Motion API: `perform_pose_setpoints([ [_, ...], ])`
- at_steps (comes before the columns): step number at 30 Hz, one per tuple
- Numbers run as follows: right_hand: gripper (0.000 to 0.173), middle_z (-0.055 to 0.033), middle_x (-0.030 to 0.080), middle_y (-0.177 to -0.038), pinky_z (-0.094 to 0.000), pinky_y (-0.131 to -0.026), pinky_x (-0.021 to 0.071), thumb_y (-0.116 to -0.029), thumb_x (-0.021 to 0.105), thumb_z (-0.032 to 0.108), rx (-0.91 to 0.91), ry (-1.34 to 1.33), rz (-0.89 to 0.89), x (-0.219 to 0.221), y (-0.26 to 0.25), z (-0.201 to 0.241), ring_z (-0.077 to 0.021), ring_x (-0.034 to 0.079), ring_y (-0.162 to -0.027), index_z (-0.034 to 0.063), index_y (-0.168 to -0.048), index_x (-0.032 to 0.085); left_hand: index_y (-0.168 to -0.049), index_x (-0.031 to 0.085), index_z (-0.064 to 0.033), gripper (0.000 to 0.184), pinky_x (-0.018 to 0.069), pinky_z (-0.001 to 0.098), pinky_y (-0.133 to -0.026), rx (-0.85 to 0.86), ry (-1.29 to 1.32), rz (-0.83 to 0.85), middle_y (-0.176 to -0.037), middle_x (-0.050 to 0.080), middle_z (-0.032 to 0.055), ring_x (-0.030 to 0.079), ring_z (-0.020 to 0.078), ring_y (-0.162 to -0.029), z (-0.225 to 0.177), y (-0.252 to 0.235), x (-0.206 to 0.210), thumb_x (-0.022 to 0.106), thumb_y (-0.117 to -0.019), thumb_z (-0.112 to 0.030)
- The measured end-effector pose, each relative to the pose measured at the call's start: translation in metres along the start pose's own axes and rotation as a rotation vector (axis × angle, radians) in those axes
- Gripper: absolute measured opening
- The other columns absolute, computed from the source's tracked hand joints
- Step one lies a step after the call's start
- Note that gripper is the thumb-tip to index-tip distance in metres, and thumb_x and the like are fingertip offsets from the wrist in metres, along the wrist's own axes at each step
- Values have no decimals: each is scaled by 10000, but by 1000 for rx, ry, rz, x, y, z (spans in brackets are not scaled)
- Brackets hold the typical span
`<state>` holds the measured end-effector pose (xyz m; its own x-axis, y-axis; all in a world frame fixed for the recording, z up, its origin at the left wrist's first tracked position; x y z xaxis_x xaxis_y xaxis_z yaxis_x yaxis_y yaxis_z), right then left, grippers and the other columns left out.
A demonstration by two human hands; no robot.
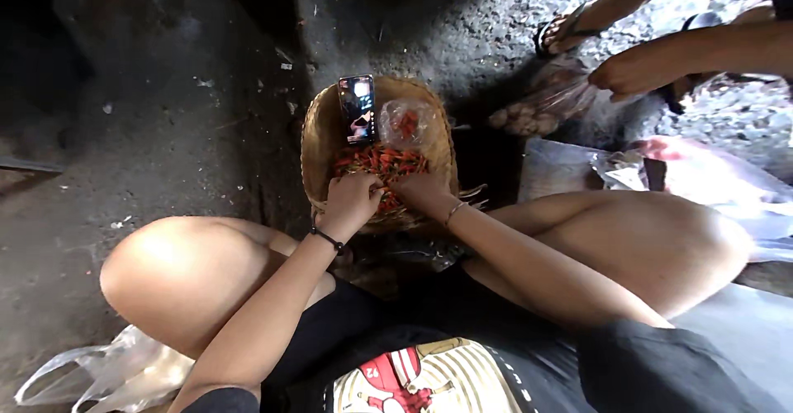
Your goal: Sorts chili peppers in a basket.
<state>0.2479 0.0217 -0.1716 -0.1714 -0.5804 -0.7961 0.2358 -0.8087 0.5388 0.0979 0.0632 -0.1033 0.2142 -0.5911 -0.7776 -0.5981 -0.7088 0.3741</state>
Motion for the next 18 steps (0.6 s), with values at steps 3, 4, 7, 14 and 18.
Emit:
perform_pose_setpoints([
  [3, 210, -204, 706, -1091, -608, -817, 565, -992, 622, 70, -51, -22, -72, 0, 1, -2, -427, 692, -1020, 67, -1191, 693, -1206, 730, -94, 226, 486, 583, -1019, 12, 69, -34, -1210, 705, 133, 661, 325, -1154, 0, 0, -1, 612, -1038, -187],
  [4, 198, -199, 706, -1097, -607, -829, 565, -1000, 621, 92, -49, -47, -98, -3, 2, -2, -422, 691, -1029, 66, -1183, 691, -1271, 692, -65, 261, 505, 556, -1029, 5, 130, -40, -1254, 696, 150, 664, 324, -1173, 0, 1, -3, 590, -1048, -156],
  [7, 239, -212, 698, -1129, -606, -875, 555, -1017, 618, 139, -58, -165, -204, -22, 11, 2, -422, 680, -1065, 35, -1225, 676, -1499, 496, -91, 403, 504, 518, -1050, -106, 417, 24, -1437, 594, 161, 626, 321, -1254, 6, 4, -3, 416, -1122, -210],
  [14, 245, -186, 701, -1186, -566, -960, 541, -1019, 610, 155, -59, -245, -272, -41, 23, 12, -369, 674, -1131, 30, -1211, 697, -1416, 593, -110, 428, 492, 538, -1050, -132, 596, 116, -1400, 622, 145, 621, 293, -1253, 13, 2, 9, 412, -1121, -362],
  [18, 213, -180, 710, -1169, -561, -953, 545, -1001, 629, 125, -52, -342, -329, -44, 31, 9, -356, 683, -1111, 24, -1162, 724, -1385, 631, -98, 358, 547, 443, -1008, -141, 714, 90, -1317, 676, 114, 679, 210, -1148, 9, -6, 19, 584, -1067, -256],
])
Point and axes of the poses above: each hand's wrist, its own y-axis away from the middle knuckle, its own x-axis out of the palm, z = x × y, the point moved 4 cm from there along -y, towards the middle knuckle
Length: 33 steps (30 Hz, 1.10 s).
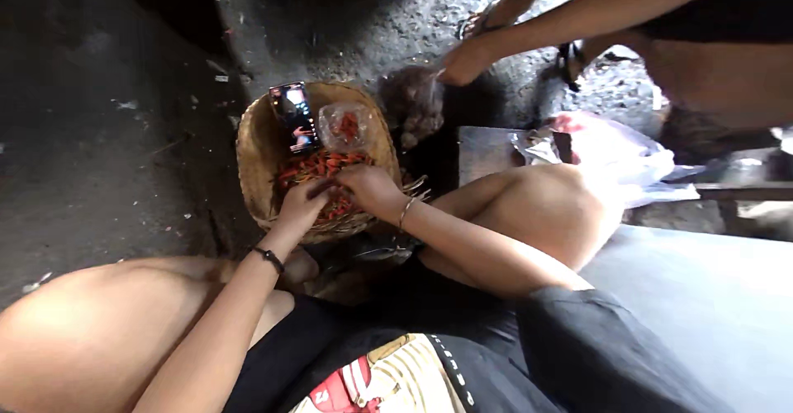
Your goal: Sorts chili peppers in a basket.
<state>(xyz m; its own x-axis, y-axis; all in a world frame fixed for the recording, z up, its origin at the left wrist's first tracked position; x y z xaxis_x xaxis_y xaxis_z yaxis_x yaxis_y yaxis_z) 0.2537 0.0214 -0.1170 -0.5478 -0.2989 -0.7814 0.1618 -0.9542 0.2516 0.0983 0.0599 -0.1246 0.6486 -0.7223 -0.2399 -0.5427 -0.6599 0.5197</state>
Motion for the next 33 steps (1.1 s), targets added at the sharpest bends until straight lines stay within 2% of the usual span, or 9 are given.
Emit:
perform_pose_setpoints([
  [6, 142, -154, 735, -1059, -495, -904, 582, -959, 666, 81, -110, -93, -221, -7, 4, 9, -309, 713, -1020, 14, -1049, 753, -1247, 702, -65, 255, 594, 301, -863, -6, 197, -141, -1125, 731, 57, 711, 118, -946, -3, -1, -6, 667, -1014, -164],
  [10, 215, -179, 713, -1091, -500, -901, 578, -1032, 604, 147, -6, -231, -147, -11, 5, 12, -322, 710, -1008, -1, -1165, 685, -1194, 689, -72, 246, 579, 320, -860, 37, 184, -237, -1072, 725, 53, 695, 117, -937, -4, 1, -6, 636, -1040, -256],
  [14, 255, -172, 661, -1014, -434, -764, 564, -1085, 527, 217, 145, -672, -169, -14, 7, 1, -255, 657, -838, 5, -1203, 607, -1381, 571, -59, 328, 555, 348, -943, 44, 221, -103, -1273, 664, 87, 663, 141, -1081, -11, 1, 1, 544, -1077, -181],
  [18, 267, -100, 586, -844, -292, -548, 474, -1086, 517, 292, 250, -903, -204, -12, 12, -8, -150, 535, -628, 62, -1185, 607, -1196, 677, -37, 216, 585, 323, -881, 73, 154, -63, -1067, 726, 70, 703, 123, -943, -14, 4, 7, 637, -1033, -174],
  [21, 243, -70, 597, -914, -258, -637, 468, -1078, 539, 242, 210, -943, -192, -18, 7, -5, -101, 541, -713, 27, -1175, 599, -1160, 691, -24, 218, 594, 310, -856, 77, 127, -75, -1018, 736, 69, 714, 113, -891, -13, 3, 5, 582, -1065, -186],
  [24, 273, -134, 675, -1050, -390, -812, 578, -1061, 582, 250, 113, -862, -179, -15, 8, 0, -193, 672, -893, 16, -1195, 627, -1168, 695, -35, 227, 578, 316, -874, 91, 94, -97, -1020, 721, 57, 692, 103, -913, -18, 6, 3, 571, -1071, -199],
  [28, 201, -112, 636, -859, -355, -633, 545, -1045, 611, 223, -1, -685, -254, -14, 13, 6, -183, 614, -703, 23, -1047, 629, -1121, 702, -40, 216, 567, 321, -865, 152, 68, -102, -974, 712, 42, 675, 91, -901, -19, 7, 2, 563, -1073, -198],
  [30, 241, -90, 625, -846, -322, -644, 532, -1057, 589, 266, 76, -866, -204, -11, 10, -1, -150, 600, -700, 28, -1067, 632, -1136, 699, -54, 208, 571, 292, -835, 211, 63, -95, -959, 715, 22, 675, 73, -869, -18, 6, 2, 558, -1076, -194],
  [33, 197, 55, 500, -687, -161, -511, 414, -1073, 538, 290, 263, -1349, -64, -7, 7, -5, -16, 453, -544, 122, -1037, 632, -1132, 702, -47, 204, 572, 259, -817, 323, 84, -69, -963, 713, 10, 670, 63, -851, -21, 6, 1, 540, -1079, -160],
])
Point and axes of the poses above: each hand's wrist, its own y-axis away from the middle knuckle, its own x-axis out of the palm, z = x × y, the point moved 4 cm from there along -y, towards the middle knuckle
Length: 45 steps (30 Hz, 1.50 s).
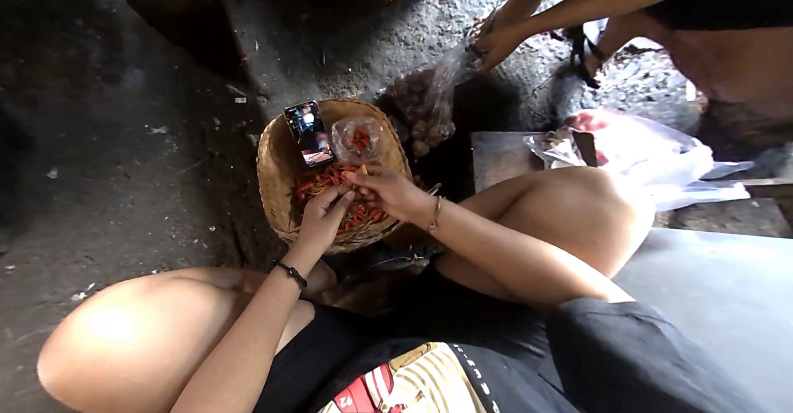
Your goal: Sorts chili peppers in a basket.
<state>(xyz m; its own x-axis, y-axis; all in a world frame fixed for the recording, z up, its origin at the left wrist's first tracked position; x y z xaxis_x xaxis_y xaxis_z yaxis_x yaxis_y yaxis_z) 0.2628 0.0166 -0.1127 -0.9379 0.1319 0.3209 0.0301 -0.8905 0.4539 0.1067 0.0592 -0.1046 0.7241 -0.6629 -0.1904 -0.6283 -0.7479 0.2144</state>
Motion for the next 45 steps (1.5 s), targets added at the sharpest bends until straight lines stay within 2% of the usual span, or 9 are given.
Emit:
perform_pose_setpoints([
  [4, 238, 79, 493, -663, -146, -504, 415, -1086, 502, 304, 150, -243, -34, 1, -4, -7, -4, 443, -519, 136, -959, 613, -1076, 701, -34, 186, 562, 239, -762, 82, -8, 20, -922, 704, 14, 655, 68, -800, -2, -2, 1, 540, -1072, -126],
  [11, 497, 33, 540, -768, -228, -575, 450, -1081, 379, 551, 92, 254, -54, -23, -16, 5, -59, 494, -620, 127, -1079, 638, -1119, 707, -17, 209, 554, 248, -734, -42, -71, -15, -908, 698, 40, 639, 69, -753, -2, -3, 1, 558, -1074, -156],
  [15, 368, -118, 646, -1190, -443, -850, 548, -1028, 617, 405, -140, 570, 10, -9, -4, 4, -207, 642, -984, 77, -1190, 654, -1150, 694, -18, 218, 554, 283, -771, -109, -60, -35, -923, 692, 56, 640, 88, -785, -4, -3, -2, 548, -1078, -162],
  [18, 358, -9, 630, -956, -235, -665, 500, -1046, 599, 337, -88, 312, 40, -2, 1, 3, -57, 554, -730, 132, -1340, 591, -1122, 686, -32, 218, 560, 280, -734, 1, -74, -58, -878, 678, 43, 639, 96, -749, -5, -3, -4, 522, -1089, -171],
  [23, 232, 92, 505, -671, -170, -521, 439, -1090, 476, 340, 47, -139, -71, -8, -21, 7, -10, 460, -537, 171, -981, 592, -1132, 693, -9, 206, 581, 286, -743, 159, -185, -121, -895, 697, 60, 661, 99, -762, -17, -4, -7, 545, -1071, -138],
  [30, 354, -191, 631, -1087, -456, -877, 500, -1113, 402, 201, 120, 593, -165, -49, -73, 25, -257, 598, -941, -44, -1259, 612, -1236, 682, -2, 289, 551, 480, -936, -42, -365, -13, -1139, 713, 176, 698, 269, -1007, -5, -26, -8, 506, -1097, -184],
  [33, 571, -31, 588, -900, -306, -718, 510, -1113, 288, 506, 41, 382, -75, -28, -75, 23, -108, 558, -756, 51, -1215, 617, -1178, 684, 7, 297, 544, 475, -904, -142, -310, -55, -1078, 697, 181, 677, 271, -966, 1, -41, -16, 507, -1099, -218],
  [38, 346, -238, 643, -1115, -515, -890, 515, -1069, 570, 296, -219, 559, -128, -3, -52, 33, -335, 632, -991, -29, -1174, 620, -1254, 642, 20, 353, 524, 419, -902, -204, -74, -157, -1101, 667, 170, 637, 217, -975, 4, -60, -2, 423, -1117, -220],
  [45, 249, -32, 574, -859, -248, -645, 478, -1040, 615, 264, -60, 221, -2, -31, -63, 14, -80, 520, -683, 43, -1152, 604, -1282, 632, 6, 335, 524, 329, -939, -144, 164, -236, -1144, 665, 123, 633, 139, -1028, 15, -59, 17, 427, -1116, -200],
])
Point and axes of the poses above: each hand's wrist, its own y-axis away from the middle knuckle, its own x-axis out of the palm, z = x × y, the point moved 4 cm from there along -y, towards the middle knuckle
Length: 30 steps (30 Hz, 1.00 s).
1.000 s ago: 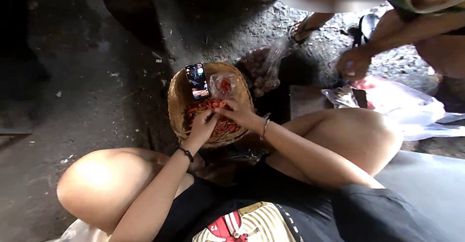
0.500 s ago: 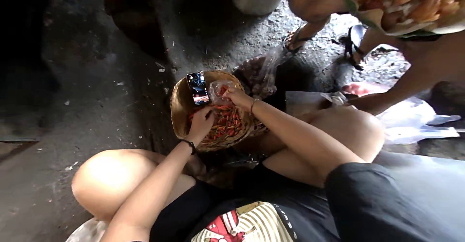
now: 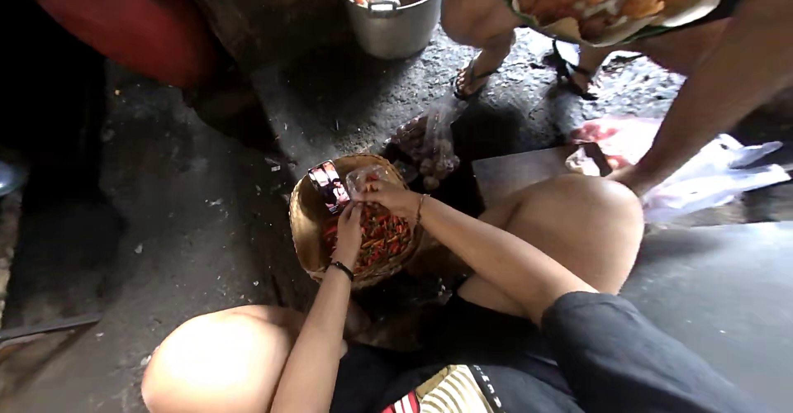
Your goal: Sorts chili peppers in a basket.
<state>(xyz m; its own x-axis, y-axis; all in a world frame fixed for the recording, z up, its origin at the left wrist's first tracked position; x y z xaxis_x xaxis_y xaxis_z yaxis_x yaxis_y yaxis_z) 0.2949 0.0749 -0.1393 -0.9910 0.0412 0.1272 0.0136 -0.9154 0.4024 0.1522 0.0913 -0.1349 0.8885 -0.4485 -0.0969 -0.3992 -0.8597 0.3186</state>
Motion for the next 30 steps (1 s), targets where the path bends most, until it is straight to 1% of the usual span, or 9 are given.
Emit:
perform_pose_setpoints([
  [5, 96, 44, 512, -758, -256, -654, 513, -1055, 570, 201, -31, -375, 49, 15, -1, 19, -72, 511, -645, 112, -1021, 559, -1113, 633, -85, 271, 525, 258, -749, 120, 127, -3, -867, 578, -26, 564, 56, -764, -17, 6, -7, 405, -1115, -232],
  [8, 153, 97, 492, -672, -171, -527, 425, -1073, 509, 211, -84, -330, -38, -10, -9, 11, -5, 454, -551, 129, -966, 580, -882, 552, -193, 278, 428, 183, -608, 235, 244, 98, -692, 455, -111, 437, 10, -605, -31, 16, -8, 363, -1086, -184],
  [10, 170, 58, 496, -698, -182, -521, 413, -1082, 491, 197, -14, -143, -133, -37, -18, 7, -19, 446, -548, 67, -1010, 575, -830, 580, -160, 288, 429, 183, -595, 300, 162, 149, -671, 492, -105, 458, 7, -597, -48, 21, -10, 388, -1042, -128],
  [12, 272, -77, 569, -853, -287, -646, 484, -1094, 481, 210, 100, 195, -204, -45, -19, 17, -127, 529, -679, -29, -1160, 593, -946, 683, -16, 215, 500, 241, -678, 276, -195, 190, -779, 605, 12, 569, 71, -697, -58, 25, -11, 504, -1028, -103],
  [15, 332, -291, 645, -1202, -573, -985, 507, -1055, 536, 159, 87, 538, -179, -29, -36, 11, -394, 645, -1096, -95, -1258, 602, -1237, 704, -9, 358, 473, 509, -1084, -8, -864, 434, -1248, 687, 197, 641, 304, -1208, -37, 22, -4, 588, -1053, -294],
  [18, 415, -256, 627, -1327, -635, -1094, 419, -981, 673, 229, 48, 834, -95, -11, -42, 20, -427, 582, -1258, 10, -1332, 637, -1288, 658, -24, 416, 474, 627, -1044, -257, -1171, 559, -1304, 647, 234, 613, 402, -1239, -18, 30, 2, 675, -987, -310],
  [22, 379, -251, 636, -1305, -643, -999, 501, -959, 691, 134, -6, 1015, -299, -51, -32, 73, -433, 620, -1206, 17, -1315, 637, -1257, 696, -53, 358, 484, 591, -1049, -176, -1088, 511, -1269, 672, 209, 633, 367, -1216, -34, 19, 9, 637, -1014, -310],
  [26, 626, -340, 446, -1494, -718, -1022, 428, -926, 721, 112, 158, 1078, -513, -150, -48, 101, -540, 470, -1341, -18, -1488, 477, -1253, 708, -52, 369, 498, 509, -1052, 45, -878, 388, -1207, 710, 166, 672, 293, -1155, -68, -11, 21, 592, -1053, -339],
  [30, 704, -356, 340, -1559, -765, -942, 451, -912, 680, 11, 225, 1088, -733, -252, -66, 69, -622, 405, -1345, 155, -1559, 443, -1205, 730, -72, 321, 535, 441, -1011, 188, -753, 369, -1167, 725, 114, 691, 214, -1085, -94, -42, 46, 617, -1033, -318],
])
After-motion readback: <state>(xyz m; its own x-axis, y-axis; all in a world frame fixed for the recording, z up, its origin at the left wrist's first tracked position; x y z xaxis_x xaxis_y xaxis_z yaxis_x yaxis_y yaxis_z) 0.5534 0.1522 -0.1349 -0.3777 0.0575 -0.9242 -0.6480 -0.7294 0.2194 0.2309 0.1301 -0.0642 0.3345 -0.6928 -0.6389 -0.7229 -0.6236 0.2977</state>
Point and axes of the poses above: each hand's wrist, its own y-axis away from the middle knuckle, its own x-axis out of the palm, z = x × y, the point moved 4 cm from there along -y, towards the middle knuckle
